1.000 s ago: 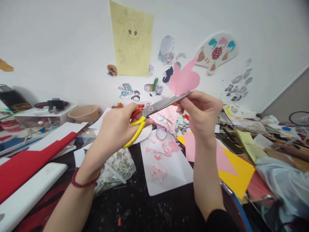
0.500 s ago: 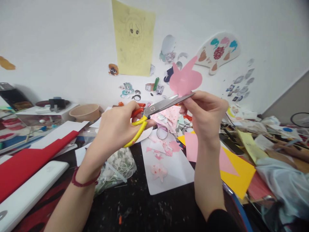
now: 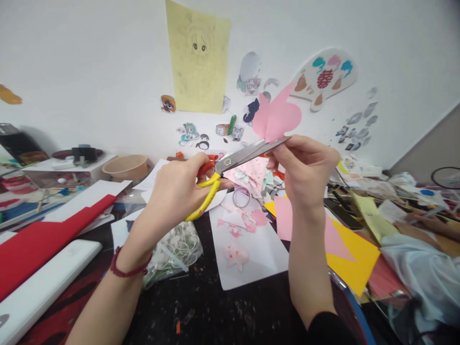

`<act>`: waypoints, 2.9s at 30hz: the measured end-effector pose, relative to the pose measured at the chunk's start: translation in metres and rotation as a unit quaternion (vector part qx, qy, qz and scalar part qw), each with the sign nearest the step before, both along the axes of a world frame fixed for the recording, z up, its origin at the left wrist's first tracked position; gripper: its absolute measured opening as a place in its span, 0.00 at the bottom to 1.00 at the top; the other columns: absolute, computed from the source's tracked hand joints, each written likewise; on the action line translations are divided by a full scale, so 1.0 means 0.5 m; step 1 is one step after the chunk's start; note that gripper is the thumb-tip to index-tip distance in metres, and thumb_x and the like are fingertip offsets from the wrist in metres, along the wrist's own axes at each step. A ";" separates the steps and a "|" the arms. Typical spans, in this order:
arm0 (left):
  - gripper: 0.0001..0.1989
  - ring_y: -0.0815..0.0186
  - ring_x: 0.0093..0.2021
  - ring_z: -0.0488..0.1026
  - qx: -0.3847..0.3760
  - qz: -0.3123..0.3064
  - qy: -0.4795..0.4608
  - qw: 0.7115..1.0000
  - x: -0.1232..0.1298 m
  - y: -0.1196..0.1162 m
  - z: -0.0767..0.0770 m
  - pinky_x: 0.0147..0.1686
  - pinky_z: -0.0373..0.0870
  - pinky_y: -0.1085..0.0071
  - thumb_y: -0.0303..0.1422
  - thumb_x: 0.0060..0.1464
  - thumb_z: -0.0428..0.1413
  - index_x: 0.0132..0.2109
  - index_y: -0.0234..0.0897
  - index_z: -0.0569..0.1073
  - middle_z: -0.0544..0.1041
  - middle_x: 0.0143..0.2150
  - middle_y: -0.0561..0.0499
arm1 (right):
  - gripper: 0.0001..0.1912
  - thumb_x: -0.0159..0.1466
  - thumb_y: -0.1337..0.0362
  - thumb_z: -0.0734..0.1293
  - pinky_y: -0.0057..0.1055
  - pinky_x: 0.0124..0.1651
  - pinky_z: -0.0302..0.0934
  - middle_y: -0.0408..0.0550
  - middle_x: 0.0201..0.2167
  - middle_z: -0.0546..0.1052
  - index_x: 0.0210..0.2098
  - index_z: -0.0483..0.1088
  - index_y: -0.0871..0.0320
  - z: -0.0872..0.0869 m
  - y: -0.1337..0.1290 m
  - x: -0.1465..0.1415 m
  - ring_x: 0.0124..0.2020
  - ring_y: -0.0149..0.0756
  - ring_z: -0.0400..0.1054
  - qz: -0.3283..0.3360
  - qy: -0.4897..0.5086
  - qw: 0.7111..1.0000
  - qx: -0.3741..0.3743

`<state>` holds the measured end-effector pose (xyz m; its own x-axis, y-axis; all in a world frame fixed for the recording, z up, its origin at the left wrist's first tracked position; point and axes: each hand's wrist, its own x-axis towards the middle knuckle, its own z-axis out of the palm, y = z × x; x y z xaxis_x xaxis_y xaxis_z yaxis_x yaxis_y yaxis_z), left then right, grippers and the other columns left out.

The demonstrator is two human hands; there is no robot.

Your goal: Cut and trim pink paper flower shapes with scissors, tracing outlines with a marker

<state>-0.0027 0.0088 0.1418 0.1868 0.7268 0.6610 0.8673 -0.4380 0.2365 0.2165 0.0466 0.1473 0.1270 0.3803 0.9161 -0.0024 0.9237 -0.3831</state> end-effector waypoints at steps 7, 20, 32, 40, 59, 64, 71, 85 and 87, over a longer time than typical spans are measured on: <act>0.23 0.70 0.23 0.59 -0.011 -0.030 -0.019 0.999 0.004 0.000 -0.002 0.25 0.50 0.72 0.55 0.55 0.55 0.31 0.40 0.62 0.67 0.23 0.56 | 0.06 0.58 0.59 0.76 0.27 0.19 0.64 0.39 0.21 0.77 0.28 0.78 0.53 -0.003 0.004 -0.005 0.17 0.26 0.67 -0.001 0.012 1.000 -0.009; 0.25 0.71 0.23 0.54 -0.021 -0.074 -0.071 0.994 0.009 -0.001 0.000 0.25 0.50 0.71 0.54 0.54 0.56 0.28 0.41 0.55 0.61 0.22 0.58 | 0.04 0.59 0.59 0.75 0.27 0.20 0.65 0.38 0.22 0.76 0.31 0.79 0.51 -0.009 0.009 -0.017 0.18 0.25 0.67 -0.002 0.029 1.000 0.000; 0.23 0.71 0.23 0.54 -0.039 -0.058 -0.076 0.995 0.019 -0.005 0.002 0.25 0.49 0.71 0.48 0.54 0.58 0.28 0.41 0.54 0.60 0.21 0.58 | 0.02 0.59 0.62 0.75 0.28 0.19 0.63 0.38 0.21 0.76 0.30 0.79 0.50 -0.013 0.016 -0.029 0.18 0.26 0.67 0.031 0.065 0.997 -0.002; 0.23 0.70 0.23 0.55 -0.049 -0.053 -0.076 0.994 0.020 -0.007 -0.001 0.25 0.49 0.71 0.48 0.55 0.57 0.28 0.41 0.54 0.60 0.22 0.58 | 0.04 0.59 0.59 0.75 0.28 0.19 0.63 0.38 0.22 0.76 0.31 0.79 0.51 -0.017 0.019 -0.038 0.19 0.27 0.67 0.014 0.080 0.997 -0.007; 0.24 0.70 0.23 0.53 -0.040 -0.063 -0.094 0.993 0.037 0.005 -0.015 0.25 0.50 0.71 0.53 0.57 0.52 0.26 0.41 0.54 0.57 0.20 0.58 | 0.01 0.61 0.64 0.73 0.28 0.21 0.62 0.36 0.20 0.75 0.33 0.79 0.51 -0.030 0.032 -0.064 0.18 0.26 0.67 0.017 0.152 0.988 0.010; 0.25 0.70 0.23 0.53 -0.055 -0.065 -0.103 0.991 0.041 0.003 -0.015 0.25 0.49 0.70 0.54 0.57 0.52 0.27 0.41 0.54 0.57 0.21 0.58 | 0.01 0.60 0.64 0.73 0.28 0.20 0.61 0.37 0.20 0.75 0.32 0.79 0.52 -0.030 0.026 -0.068 0.18 0.25 0.66 0.009 0.163 0.987 -0.001; 0.26 0.70 0.23 0.50 -0.060 -0.046 -0.099 0.992 0.047 0.006 -0.025 0.25 0.47 0.69 0.55 0.57 0.51 0.27 0.41 0.52 0.55 0.21 0.58 | 0.02 0.60 0.67 0.72 0.26 0.21 0.61 0.37 0.20 0.76 0.31 0.78 0.54 -0.033 0.026 -0.073 0.18 0.24 0.66 0.003 0.180 0.984 0.013; 0.27 0.69 0.24 0.49 -0.065 -0.040 -0.098 0.992 0.058 0.006 -0.035 0.26 0.47 0.69 0.56 0.57 0.51 0.27 0.41 0.52 0.54 0.21 0.58 | 0.05 0.60 0.71 0.72 0.26 0.21 0.62 0.37 0.23 0.75 0.32 0.78 0.55 -0.041 0.042 -0.075 0.19 0.24 0.68 -0.029 0.198 0.978 0.063; 0.26 0.69 0.24 0.49 -0.058 -0.026 -0.088 0.994 0.055 0.008 -0.034 0.26 0.47 0.69 0.56 0.58 0.51 0.27 0.41 0.52 0.55 0.21 0.58 | 0.03 0.61 0.69 0.71 0.26 0.21 0.62 0.37 0.23 0.75 0.32 0.77 0.54 -0.040 0.046 -0.070 0.19 0.25 0.68 -0.029 0.177 0.982 0.059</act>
